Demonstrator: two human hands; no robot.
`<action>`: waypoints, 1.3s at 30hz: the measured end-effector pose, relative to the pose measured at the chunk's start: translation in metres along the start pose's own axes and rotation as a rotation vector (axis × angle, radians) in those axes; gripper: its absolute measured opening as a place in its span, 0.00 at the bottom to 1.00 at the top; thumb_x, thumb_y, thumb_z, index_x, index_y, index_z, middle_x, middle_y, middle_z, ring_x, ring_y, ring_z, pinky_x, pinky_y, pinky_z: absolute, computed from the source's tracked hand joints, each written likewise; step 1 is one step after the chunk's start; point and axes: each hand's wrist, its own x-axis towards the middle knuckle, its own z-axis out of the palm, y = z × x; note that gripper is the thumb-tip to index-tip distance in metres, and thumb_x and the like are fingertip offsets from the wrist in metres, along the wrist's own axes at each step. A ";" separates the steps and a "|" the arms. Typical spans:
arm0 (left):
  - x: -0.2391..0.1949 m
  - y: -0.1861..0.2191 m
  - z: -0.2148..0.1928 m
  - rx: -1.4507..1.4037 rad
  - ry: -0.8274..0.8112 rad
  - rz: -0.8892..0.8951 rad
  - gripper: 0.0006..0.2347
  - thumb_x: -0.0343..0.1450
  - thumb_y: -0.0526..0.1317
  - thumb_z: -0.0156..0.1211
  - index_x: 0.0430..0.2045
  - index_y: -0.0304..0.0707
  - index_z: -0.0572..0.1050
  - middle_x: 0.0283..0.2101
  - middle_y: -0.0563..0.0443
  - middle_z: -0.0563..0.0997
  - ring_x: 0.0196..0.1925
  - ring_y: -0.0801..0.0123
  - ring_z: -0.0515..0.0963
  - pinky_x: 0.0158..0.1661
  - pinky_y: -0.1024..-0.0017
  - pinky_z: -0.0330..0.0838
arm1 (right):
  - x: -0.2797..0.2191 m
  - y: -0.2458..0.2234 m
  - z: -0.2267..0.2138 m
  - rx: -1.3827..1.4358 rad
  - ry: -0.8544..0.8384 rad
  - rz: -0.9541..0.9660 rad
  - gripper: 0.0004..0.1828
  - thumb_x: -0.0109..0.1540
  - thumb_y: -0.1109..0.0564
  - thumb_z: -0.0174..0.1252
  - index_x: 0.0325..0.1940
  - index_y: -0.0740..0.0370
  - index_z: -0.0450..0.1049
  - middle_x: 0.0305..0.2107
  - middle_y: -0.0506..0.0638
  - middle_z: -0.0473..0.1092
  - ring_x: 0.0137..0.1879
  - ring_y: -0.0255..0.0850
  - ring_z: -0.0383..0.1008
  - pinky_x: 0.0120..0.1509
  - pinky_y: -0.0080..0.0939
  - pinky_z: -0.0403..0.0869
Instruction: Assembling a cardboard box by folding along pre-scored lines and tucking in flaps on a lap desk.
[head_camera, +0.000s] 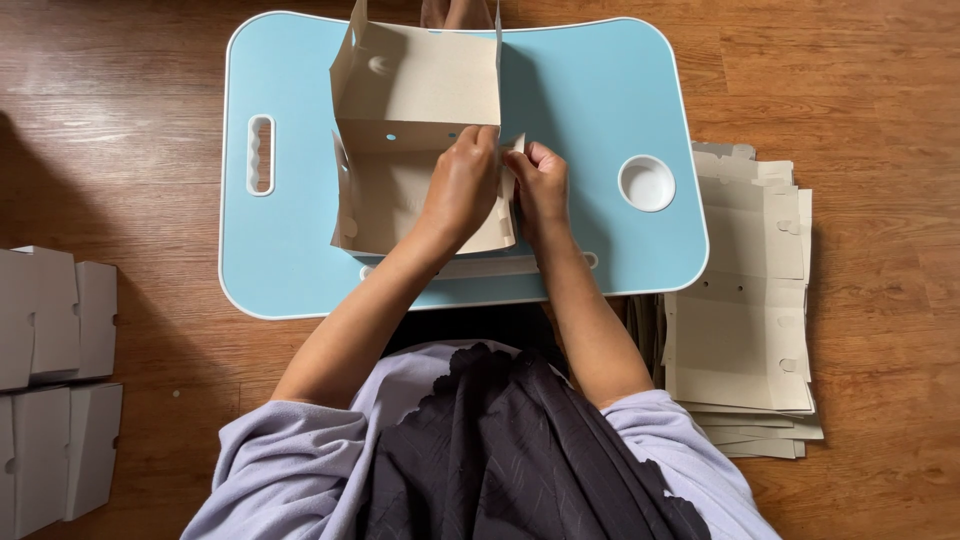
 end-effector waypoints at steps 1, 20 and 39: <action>-0.001 0.006 -0.002 0.000 0.000 0.000 0.10 0.64 0.21 0.56 0.37 0.26 0.72 0.32 0.37 0.76 0.30 0.38 0.84 0.28 0.51 0.82 | 0.002 0.004 -0.001 0.000 0.000 0.000 0.10 0.54 0.56 0.64 0.20 0.57 0.72 0.11 0.45 0.61 0.19 0.31 0.62 0.22 0.31 0.61; -0.005 -0.009 0.018 -0.206 0.034 -0.072 0.06 0.69 0.32 0.58 0.36 0.28 0.76 0.32 0.42 0.72 0.32 0.36 0.82 0.30 0.48 0.81 | 0.003 0.015 -0.007 -0.055 -0.024 -0.234 0.11 0.65 0.54 0.64 0.42 0.65 0.77 0.24 0.53 0.74 0.27 0.34 0.75 0.31 0.33 0.79; -0.018 0.011 -0.020 -0.565 -0.286 -0.013 0.29 0.66 0.31 0.59 0.66 0.35 0.61 0.57 0.22 0.75 0.56 0.26 0.76 0.54 0.37 0.72 | 0.004 0.016 -0.024 -0.422 0.005 -0.451 0.08 0.58 0.64 0.62 0.39 0.58 0.83 0.30 0.47 0.73 0.36 0.30 0.73 0.45 0.34 0.76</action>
